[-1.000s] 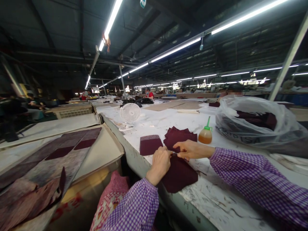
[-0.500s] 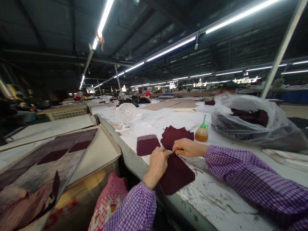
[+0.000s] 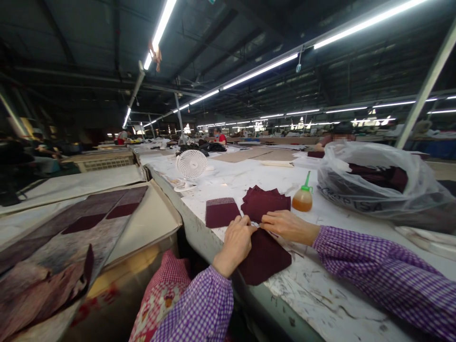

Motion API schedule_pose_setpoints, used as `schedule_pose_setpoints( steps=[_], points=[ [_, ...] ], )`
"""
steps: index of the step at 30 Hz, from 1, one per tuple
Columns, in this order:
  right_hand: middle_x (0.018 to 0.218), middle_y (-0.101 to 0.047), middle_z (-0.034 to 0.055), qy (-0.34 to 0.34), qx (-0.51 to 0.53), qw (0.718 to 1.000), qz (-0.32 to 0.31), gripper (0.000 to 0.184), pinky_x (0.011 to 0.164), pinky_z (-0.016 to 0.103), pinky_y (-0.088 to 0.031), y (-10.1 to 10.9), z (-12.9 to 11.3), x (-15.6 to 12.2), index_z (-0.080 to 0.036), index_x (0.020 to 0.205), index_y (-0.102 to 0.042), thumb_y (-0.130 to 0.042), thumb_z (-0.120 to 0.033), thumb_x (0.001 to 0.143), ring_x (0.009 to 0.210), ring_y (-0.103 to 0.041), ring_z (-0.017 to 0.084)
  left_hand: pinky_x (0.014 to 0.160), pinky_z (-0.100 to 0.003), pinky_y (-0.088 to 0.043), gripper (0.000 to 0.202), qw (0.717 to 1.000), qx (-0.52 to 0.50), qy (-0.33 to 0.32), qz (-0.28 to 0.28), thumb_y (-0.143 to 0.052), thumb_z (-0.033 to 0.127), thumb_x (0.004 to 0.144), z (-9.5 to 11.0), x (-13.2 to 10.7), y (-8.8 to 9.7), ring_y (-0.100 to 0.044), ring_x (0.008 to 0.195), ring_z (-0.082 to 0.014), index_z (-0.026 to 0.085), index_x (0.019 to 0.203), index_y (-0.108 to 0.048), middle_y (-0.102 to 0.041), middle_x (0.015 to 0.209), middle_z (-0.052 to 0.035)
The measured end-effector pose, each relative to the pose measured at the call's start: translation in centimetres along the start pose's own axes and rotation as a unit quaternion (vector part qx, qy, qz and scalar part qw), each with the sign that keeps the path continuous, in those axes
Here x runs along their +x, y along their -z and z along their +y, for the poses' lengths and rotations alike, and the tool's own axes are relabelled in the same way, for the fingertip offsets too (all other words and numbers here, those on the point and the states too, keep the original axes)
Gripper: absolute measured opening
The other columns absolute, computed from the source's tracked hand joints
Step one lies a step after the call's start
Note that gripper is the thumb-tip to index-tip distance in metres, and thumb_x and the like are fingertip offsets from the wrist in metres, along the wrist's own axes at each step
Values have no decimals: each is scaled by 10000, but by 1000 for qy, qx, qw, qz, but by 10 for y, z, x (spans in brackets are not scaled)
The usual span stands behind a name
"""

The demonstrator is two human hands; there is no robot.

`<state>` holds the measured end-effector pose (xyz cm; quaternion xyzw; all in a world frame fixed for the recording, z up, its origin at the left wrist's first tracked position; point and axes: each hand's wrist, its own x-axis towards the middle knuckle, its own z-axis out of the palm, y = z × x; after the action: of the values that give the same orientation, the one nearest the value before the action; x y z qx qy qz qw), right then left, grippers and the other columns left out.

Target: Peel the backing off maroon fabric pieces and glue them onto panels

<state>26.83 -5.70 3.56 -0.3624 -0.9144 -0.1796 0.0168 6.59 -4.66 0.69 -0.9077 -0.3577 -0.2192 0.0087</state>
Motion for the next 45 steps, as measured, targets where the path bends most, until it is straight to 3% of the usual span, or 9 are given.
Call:
schedule_pose_setpoints(
  steps=[5, 9, 15, 22, 29, 36, 41, 45],
  points=[
    [1066, -597, 106, -46, 156, 984, 71, 324, 879, 328, -446, 4, -11, 2, -150, 1065, -612, -342, -101, 892, 987, -551, 185, 802, -334, -397, 326, 1000, -5, 9, -11, -377, 116, 893, 3, 2, 2, -461, 898, -201, 217, 977, -676, -556, 950, -65],
    [1016, -617, 114, -58, 210, 974, 56, 316, 883, 331, -457, 4, -24, 9, -141, 1026, -621, -337, -109, 891, 960, -567, 189, 782, -313, -404, 289, 1000, -26, 3, -13, -431, 129, 879, -9, -4, 9, -482, 889, -194, 231, 978, -682, -584, 914, -52],
    [1051, -618, 114, -84, 272, 958, 24, 324, 859, 303, -460, 9, -27, 10, -123, 1044, -635, -355, -117, 880, 932, -578, 182, 730, -273, -403, 230, 992, -113, 24, 53, -485, 174, 882, -38, -34, 22, -505, 811, -170, 212, 850, -710, -610, 827, -32],
    [1068, -580, 113, -36, 230, 972, -36, 376, 836, 291, -441, 23, -22, 13, -137, 1118, -627, -399, -67, 828, 941, -546, 181, 725, -279, -374, 294, 994, -65, -21, 82, -405, 228, 934, -41, -46, 21, -483, 807, -168, 195, 856, -687, -597, 832, -46],
    [885, -535, 72, -2, 83, 990, -113, 517, 754, 292, -430, 36, -33, 33, -272, 1298, -515, -444, -91, 819, 823, -529, 184, 711, -289, -359, 291, 994, -38, -43, 89, -390, 223, 941, -42, -49, 20, -459, 796, -167, 194, 870, -671, -577, 820, -42],
    [872, -553, 72, -3, 0, 980, -198, 541, 662, 269, -404, 56, -46, 49, -312, 1344, -449, -441, -129, 835, 733, -550, 175, 747, -281, -410, 159, 972, -202, -10, 123, -512, 216, 889, -52, -51, 13, -503, 819, -167, 174, 842, -658, -589, 826, -37],
    [880, -563, 80, -1, -35, 980, -198, 592, 588, 263, -357, 55, -51, 52, -350, 1363, -408, -415, -99, 827, 653, -540, 160, 753, -283, -408, 176, 962, -242, -23, 121, -516, 197, 882, -59, -55, 12, -510, 839, -169, 172, 776, -655, -591, 837, -38],
    [900, -549, 86, 32, -44, 987, -153, 646, 584, 266, -341, 48, -54, 53, -388, 1389, -343, -404, -73, 828, 640, -520, 152, 753, -273, -427, 169, 937, -321, -4, 137, -514, 201, 876, -65, -58, 15, -543, 818, -155, 163, 767, -638, -601, 836, -32]
  ],
)
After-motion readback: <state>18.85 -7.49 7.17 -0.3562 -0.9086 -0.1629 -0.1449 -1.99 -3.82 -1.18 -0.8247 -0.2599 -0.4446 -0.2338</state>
